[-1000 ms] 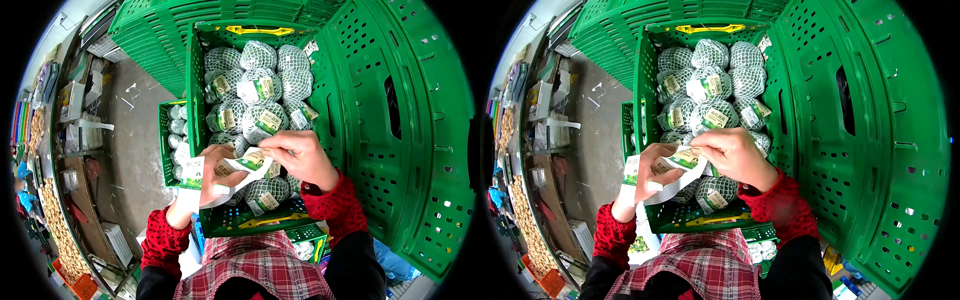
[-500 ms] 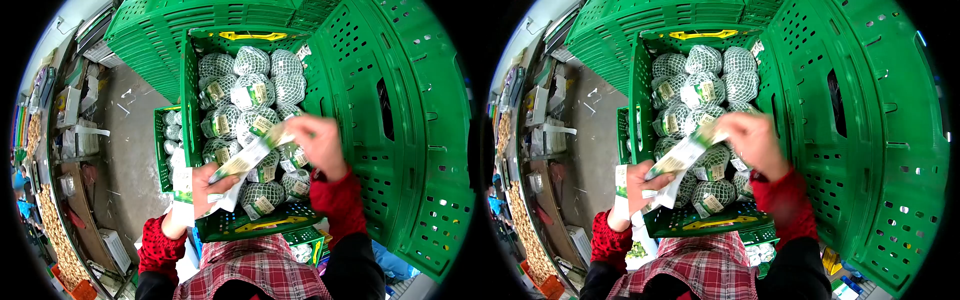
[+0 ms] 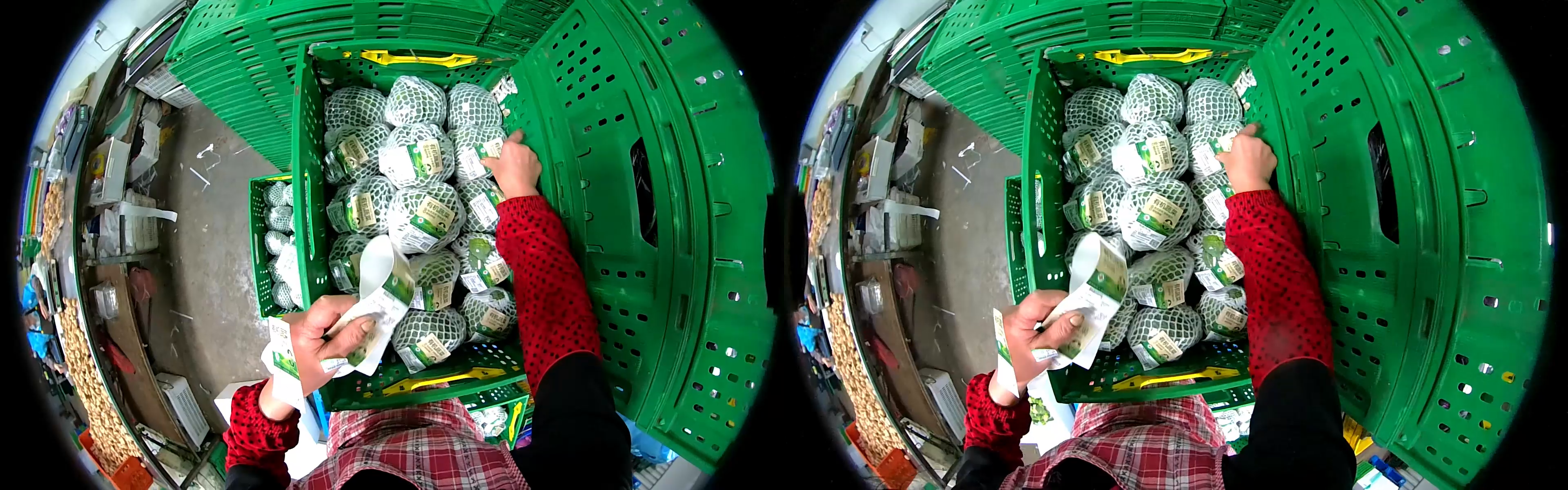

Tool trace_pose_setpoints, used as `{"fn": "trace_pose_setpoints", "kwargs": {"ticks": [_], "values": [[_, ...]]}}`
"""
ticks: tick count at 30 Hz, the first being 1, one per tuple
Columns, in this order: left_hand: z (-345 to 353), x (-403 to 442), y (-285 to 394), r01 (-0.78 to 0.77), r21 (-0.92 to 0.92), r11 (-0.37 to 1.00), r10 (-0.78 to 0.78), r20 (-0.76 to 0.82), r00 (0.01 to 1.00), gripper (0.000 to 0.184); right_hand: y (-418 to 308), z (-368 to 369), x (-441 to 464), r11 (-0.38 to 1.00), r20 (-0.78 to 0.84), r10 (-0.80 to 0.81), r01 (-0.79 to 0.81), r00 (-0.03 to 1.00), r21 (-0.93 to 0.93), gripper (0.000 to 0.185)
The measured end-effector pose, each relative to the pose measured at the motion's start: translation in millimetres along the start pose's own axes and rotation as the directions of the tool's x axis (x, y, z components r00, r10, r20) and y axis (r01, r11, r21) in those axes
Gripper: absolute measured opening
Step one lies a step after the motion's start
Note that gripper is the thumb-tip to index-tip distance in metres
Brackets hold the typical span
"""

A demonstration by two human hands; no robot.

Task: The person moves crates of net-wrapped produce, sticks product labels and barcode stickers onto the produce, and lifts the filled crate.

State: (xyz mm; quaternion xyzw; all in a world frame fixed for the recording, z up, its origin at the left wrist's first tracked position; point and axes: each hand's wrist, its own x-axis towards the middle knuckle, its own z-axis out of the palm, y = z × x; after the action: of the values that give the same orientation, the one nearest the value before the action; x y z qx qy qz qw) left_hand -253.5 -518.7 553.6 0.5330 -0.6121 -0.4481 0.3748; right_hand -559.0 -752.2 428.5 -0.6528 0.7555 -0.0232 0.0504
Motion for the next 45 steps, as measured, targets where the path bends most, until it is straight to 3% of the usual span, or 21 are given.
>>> {"fn": "trace_pose_setpoints", "kwargs": {"ticks": [2,6,8,10,12,14,18,20,21,24,26,28,29,30,32,34,37,39,40,42,45], "values": [[-8,0,12,0.221,-0.053,0.974,-0.219,0.033,0.975,0.021,-9,-13,-9,0.999,-0.067,0.037,-0.039,0.997,-0.029,0.062],[-8,-3,-5,0.160,-0.066,0.985,-0.166,-0.090,0.982,0.020,22,57,15,0.927,-0.165,-0.273,0.305,0.948,0.219,0.060],[-14,-2,-6,0.115,-0.053,0.992,-0.124,-0.230,0.965,0.014,4,15,10,0.920,0.058,-0.181,0.148,0.982,0.364,0.042],[-15,0,-3,0.047,-0.224,0.973,-0.125,-0.348,0.929,0.013,-37,-45,-45,0.555,0.397,-0.402,-0.126,0.825,0.822,0.031],[-17,5,-1,-0.087,-0.179,0.980,0.004,-0.422,0.907,0.016,-82,-69,-125,0.119,0.253,-0.729,-0.247,0.636,0.962,0.021],[-18,7,7,-0.092,-0.206,0.974,-0.004,-0.426,0.905,0.018,-107,-65,-174,-0.042,0.294,-0.713,-0.457,0.636,0.888,0.022],[-23,-4,-6,0.019,-0.142,0.990,-0.063,-0.311,0.948,0.023,-114,-86,-171,-0.190,0.243,-0.643,-0.459,0.726,0.868,0.022],[-24,-4,-8,0.089,-0.191,0.978,-0.122,-0.171,0.978,0.024,-119,-95,-175,-0.132,0.168,-0.610,-0.308,0.775,0.942,0.018],[-29,1,-3,0.059,0.044,0.997,-0.052,-0.157,0.986,0.027,-119,-98,-177,-0.066,0.170,-0.648,-0.277,0.742,0.959,0.021],[-30,22,4,-0.197,0.334,0.922,0.250,-0.124,0.960,0.024,-117,-95,-188,0.022,0.123,-0.708,-0.153,0.696,0.988,0.024],[-36,28,1,-0.292,0.324,0.900,0.298,0.031,0.954,0.019,-116,-98,-190,0.153,0.051,-0.710,0.083,0.703,0.985,0.019],[-36,25,4,-0.130,0.179,0.975,0.107,0.135,0.985,0.016,-116,-100,-185,0.134,-0.255,-0.712,0.483,0.654,0.865,0.022],[-35,28,7,-0.184,0.239,0.954,0.167,0.090,0.982,0.014,-115,-101,-183,0.157,-0.294,-0.687,0.530,0.665,0.833,0.020],[-31,26,11,-0.036,0.130,0.991,0.032,0.029,0.999,0.017,-113,-103,-182,0.180,-0.332,-0.662,0.572,0.672,0.800,0.018],[-23,25,15,0.126,0.052,0.991,-0.121,-0.098,0.988,0.025,-108,-100,-176,0.184,-0.298,-0.718,0.584,0.629,0.790,0.015],[-33,22,10,0.137,0.358,0.923,-0.145,-0.004,0.989,0.032,-102,-112,-137,0.164,-0.233,-0.692,0.464,0.683,0.871,0.012],[-29,17,-3,0.201,0.161,0.966,-0.179,-0.143,0.974,0.030,-73,-90,-17,0.322,0.057,-0.318,0.052,0.946,0.945,0.005],[-27,26,2,0.175,0.122,0.977,-0.152,-0.180,0.972,0.021,-73,-56,44,0.345,0.095,-0.225,-0.012,0.970,0.939,0.014],[-28,29,0,0.141,0.173,0.975,-0.110,-0.177,0.978,0.019,-76,-33,67,0.378,0.100,-0.170,-0.029,0.980,0.925,0.025],[-27,37,2,0.049,0.139,0.989,-0.027,-0.153,0.988,0.019,-67,48,122,0.535,-0.119,-0.221,0.222,0.968,0.815,0.039],[-28,44,1,-0.015,0.166,0.986,0.039,-0.139,0.990,0.024,-75,54,127,0.902,-0.084,-0.201,0.218,0.976,0.374,0.057]]}}
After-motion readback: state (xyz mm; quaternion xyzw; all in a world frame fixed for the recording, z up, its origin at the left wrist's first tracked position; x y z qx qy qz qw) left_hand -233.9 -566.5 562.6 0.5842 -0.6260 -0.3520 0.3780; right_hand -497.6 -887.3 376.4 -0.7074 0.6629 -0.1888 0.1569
